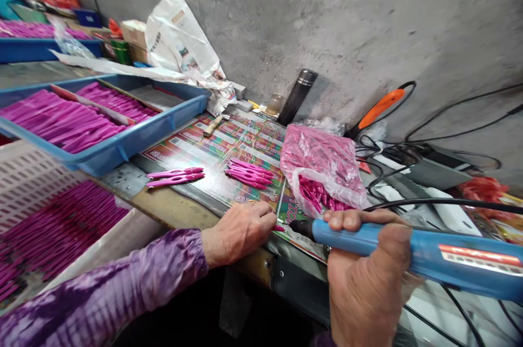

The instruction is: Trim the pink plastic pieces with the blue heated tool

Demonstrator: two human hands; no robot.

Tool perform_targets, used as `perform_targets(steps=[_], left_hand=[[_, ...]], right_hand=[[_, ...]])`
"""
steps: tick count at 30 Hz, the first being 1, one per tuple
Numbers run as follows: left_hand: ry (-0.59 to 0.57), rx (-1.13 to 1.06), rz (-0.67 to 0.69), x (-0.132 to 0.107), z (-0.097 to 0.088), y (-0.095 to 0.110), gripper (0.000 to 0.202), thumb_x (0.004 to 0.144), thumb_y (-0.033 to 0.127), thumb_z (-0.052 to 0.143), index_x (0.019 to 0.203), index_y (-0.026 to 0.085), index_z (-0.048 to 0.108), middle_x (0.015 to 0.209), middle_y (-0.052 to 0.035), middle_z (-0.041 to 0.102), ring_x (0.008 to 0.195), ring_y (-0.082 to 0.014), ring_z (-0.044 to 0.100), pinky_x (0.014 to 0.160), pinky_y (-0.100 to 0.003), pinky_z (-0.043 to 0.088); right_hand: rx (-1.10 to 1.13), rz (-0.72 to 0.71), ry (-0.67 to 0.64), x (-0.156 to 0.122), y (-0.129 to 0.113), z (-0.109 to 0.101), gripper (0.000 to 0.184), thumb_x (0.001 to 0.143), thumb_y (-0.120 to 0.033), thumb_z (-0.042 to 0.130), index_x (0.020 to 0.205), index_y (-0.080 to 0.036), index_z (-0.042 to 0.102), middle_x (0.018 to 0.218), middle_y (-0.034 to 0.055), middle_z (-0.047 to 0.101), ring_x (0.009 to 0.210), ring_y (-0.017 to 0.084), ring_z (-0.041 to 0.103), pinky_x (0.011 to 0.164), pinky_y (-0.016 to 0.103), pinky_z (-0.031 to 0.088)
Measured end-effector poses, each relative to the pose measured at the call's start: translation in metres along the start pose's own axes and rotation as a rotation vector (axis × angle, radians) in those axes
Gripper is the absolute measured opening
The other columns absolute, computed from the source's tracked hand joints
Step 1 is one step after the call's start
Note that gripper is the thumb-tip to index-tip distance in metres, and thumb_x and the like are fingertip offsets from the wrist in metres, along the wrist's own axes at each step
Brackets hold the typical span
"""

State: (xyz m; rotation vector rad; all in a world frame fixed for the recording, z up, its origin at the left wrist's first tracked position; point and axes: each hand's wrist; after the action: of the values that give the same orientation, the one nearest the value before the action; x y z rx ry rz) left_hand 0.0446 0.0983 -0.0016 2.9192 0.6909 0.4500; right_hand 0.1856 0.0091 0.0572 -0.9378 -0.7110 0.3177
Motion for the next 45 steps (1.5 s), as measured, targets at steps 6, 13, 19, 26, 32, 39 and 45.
perform_targets(steps=[6, 13, 19, 26, 32, 39, 45], left_hand=[[0.044, -0.004, 0.025, 0.001, 0.006, 0.001, 0.011, 0.101, 0.017, 0.050, 0.094, 0.018, 0.058, 0.090, -0.0044, 0.064, 0.073, -0.0175, 0.057, 0.062, -0.027, 0.043], [0.263, -0.014, 0.095, -0.004, 0.023, -0.005, 0.016, 0.102, 0.017, 0.044, 0.088, 0.020, 0.052, 0.078, -0.0014, 0.056, 0.068, -0.0171, 0.054, 0.062, -0.028, 0.043], [0.295, -0.023, 0.106, -0.004, 0.026, -0.006, 0.018, 0.104, 0.018, 0.042, 0.090, 0.020, 0.052, 0.080, -0.0019, 0.059, 0.070, -0.0177, 0.056, 0.063, -0.029, 0.044], [0.233, 0.016, 0.109, -0.003, 0.024, -0.006, 0.020, 0.106, 0.018, 0.044, 0.098, 0.018, 0.063, 0.086, -0.0033, 0.063, 0.074, -0.0158, 0.058, 0.066, -0.026, 0.046], [0.192, 0.038, 0.110, -0.003, 0.022, -0.006, 0.023, 0.105, 0.019, 0.045, 0.095, 0.018, 0.065, 0.087, -0.0040, 0.063, 0.074, -0.0162, 0.056, 0.064, -0.026, 0.045], [0.203, 0.043, 0.112, -0.004, 0.021, -0.005, 0.026, 0.104, 0.018, 0.043, 0.091, 0.019, 0.066, 0.080, -0.0028, 0.057, 0.070, -0.0153, 0.052, 0.061, -0.024, 0.041], [0.207, 0.005, 0.152, -0.006, 0.020, -0.005, 0.023, 0.103, 0.015, 0.045, 0.094, 0.017, 0.067, 0.087, -0.0037, 0.062, 0.073, -0.0153, 0.055, 0.064, -0.025, 0.039]], right_hand=[[0.026, 0.014, -0.007, -0.002, -0.005, -0.001, 0.024, 0.088, -0.045, 0.065, 0.088, -0.023, 0.056, 0.069, -0.0044, 0.052, 0.065, 0.015, 0.052, 0.071, 0.035, 0.049], [0.065, 0.024, -0.041, -0.005, -0.007, -0.001, 0.036, 0.085, -0.055, 0.071, 0.087, -0.023, 0.057, 0.069, -0.0045, 0.052, 0.065, 0.014, 0.051, 0.071, 0.033, 0.048], [0.087, 0.029, -0.045, -0.006, -0.009, 0.002, 0.033, 0.086, -0.053, 0.071, 0.087, -0.023, 0.058, 0.069, -0.0048, 0.052, 0.066, 0.013, 0.051, 0.070, 0.031, 0.048], [0.093, 0.025, -0.029, -0.006, -0.007, 0.002, 0.030, 0.086, -0.049, 0.071, 0.086, -0.023, 0.057, 0.068, -0.0047, 0.053, 0.065, 0.013, 0.051, 0.070, 0.032, 0.049], [0.082, 0.044, -0.020, -0.008, -0.010, 0.003, 0.030, 0.086, -0.049, 0.072, 0.086, -0.023, 0.056, 0.069, -0.0045, 0.052, 0.065, 0.014, 0.052, 0.071, 0.033, 0.049], [0.081, 0.042, -0.016, -0.009, -0.013, 0.000, 0.024, 0.089, -0.045, 0.067, 0.087, -0.023, 0.057, 0.070, -0.0041, 0.051, 0.067, 0.014, 0.051, 0.073, 0.034, 0.049], [0.079, 0.041, -0.017, -0.010, -0.013, -0.004, 0.023, 0.090, -0.044, 0.065, 0.087, -0.023, 0.057, 0.070, -0.0037, 0.051, 0.067, 0.014, 0.051, 0.072, 0.034, 0.050]])
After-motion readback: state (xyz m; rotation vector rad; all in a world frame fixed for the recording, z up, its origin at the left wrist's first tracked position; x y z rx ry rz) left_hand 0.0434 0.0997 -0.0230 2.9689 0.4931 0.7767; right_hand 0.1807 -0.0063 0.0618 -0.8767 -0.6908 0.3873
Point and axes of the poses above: each hand's wrist, its own x-axis towards the middle knuckle, its own z-axis out of the palm, y = z × x
